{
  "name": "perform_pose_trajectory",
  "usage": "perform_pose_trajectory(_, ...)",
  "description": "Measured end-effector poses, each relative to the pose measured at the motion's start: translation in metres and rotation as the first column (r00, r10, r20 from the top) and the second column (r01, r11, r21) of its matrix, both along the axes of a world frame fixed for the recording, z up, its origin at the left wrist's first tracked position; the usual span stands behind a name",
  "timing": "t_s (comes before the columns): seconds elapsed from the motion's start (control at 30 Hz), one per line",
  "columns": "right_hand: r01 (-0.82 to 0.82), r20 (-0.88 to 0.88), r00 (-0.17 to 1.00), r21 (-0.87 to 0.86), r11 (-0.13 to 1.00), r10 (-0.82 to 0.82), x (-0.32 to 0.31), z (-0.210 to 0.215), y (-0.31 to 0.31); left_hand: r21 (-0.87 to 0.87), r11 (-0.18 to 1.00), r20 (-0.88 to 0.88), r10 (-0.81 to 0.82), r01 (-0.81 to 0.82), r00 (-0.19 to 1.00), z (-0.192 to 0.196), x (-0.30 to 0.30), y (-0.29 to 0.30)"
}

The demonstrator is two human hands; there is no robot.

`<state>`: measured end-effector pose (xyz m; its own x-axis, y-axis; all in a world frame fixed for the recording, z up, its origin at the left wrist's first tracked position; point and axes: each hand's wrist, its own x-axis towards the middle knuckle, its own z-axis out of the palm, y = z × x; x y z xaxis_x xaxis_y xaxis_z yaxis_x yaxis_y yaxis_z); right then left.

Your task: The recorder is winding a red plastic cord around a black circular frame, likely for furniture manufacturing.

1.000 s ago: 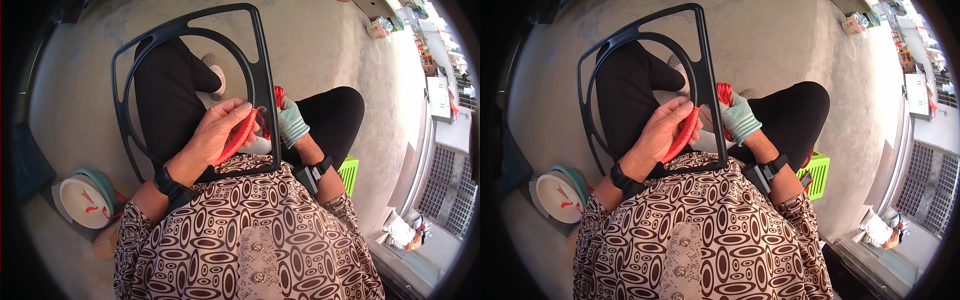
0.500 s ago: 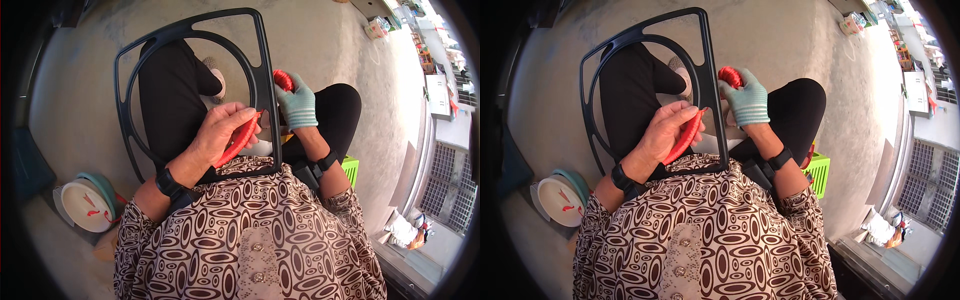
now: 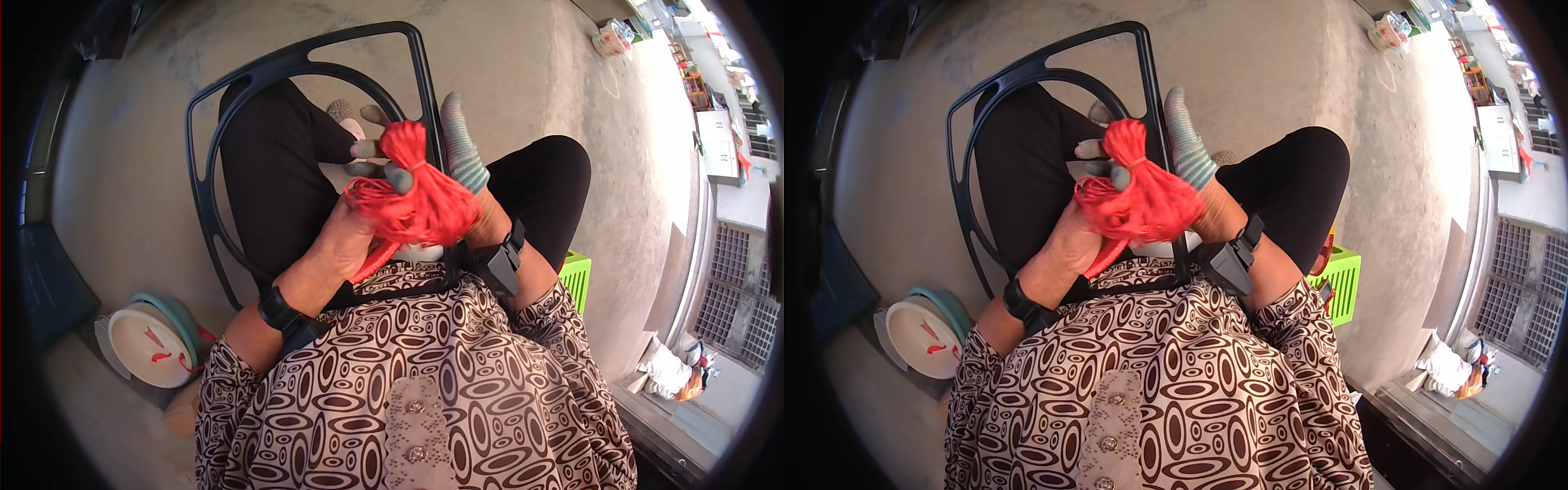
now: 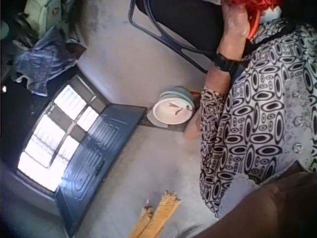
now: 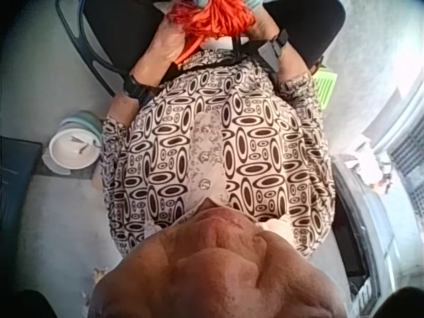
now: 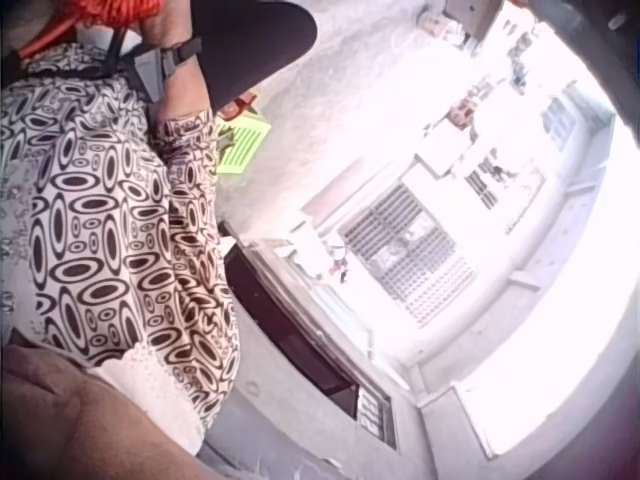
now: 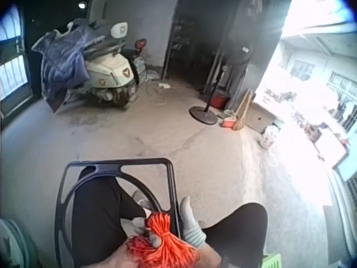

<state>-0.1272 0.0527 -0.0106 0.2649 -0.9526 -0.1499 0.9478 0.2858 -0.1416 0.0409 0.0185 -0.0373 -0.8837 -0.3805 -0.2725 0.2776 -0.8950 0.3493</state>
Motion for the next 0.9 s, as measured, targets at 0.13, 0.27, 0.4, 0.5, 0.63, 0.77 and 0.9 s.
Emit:
perform_pose_trajectory(0.13,0.011,-0.414,0.91,-0.009,1.0,-0.014,-0.002,0.01,0.004,-0.163,0.986,0.053,-0.024,0.033,0.998,0.002,0.005,-0.003)
perform_pose_trajectory(0.27,0.219,-0.877,0.473,0.212,0.952,0.087,0.0,0.022,0.012,-0.256,0.966,0.147,0.066,-0.026,0.987,0.002,0.002,-0.003)
perform_pose_trajectory(0.4,0.317,-0.832,0.549,0.294,0.902,0.078,0.013,0.029,0.049,-0.243,0.967,0.102,0.097,-0.07,0.99,0.0,-0.002,-0.004)
perform_pose_trajectory(0.5,0.229,-0.792,0.592,0.342,0.911,0.148,0.021,0.031,0.079,-0.161,0.985,0.174,-0.027,0.055,0.984,0.003,0.0,-0.01)
perform_pose_trajectory(0.63,0.224,-0.959,0.072,0.285,0.932,0.276,0.027,0.028,0.087,-0.19,0.978,0.192,-0.051,0.088,0.98,0.01,-0.002,-0.005)
perform_pose_trajectory(0.77,0.247,-0.927,0.348,0.236,0.94,0.141,0.031,0.022,0.076,-0.233,0.969,0.183,-0.043,0.086,0.982,0.014,-0.002,-0.004)
perform_pose_trajectory(0.9,0.056,-0.925,0.219,0.329,0.943,0.31,0.017,0.019,0.078,-0.227,0.97,0.208,-0.042,0.09,0.977,0.012,-0.003,-0.003)
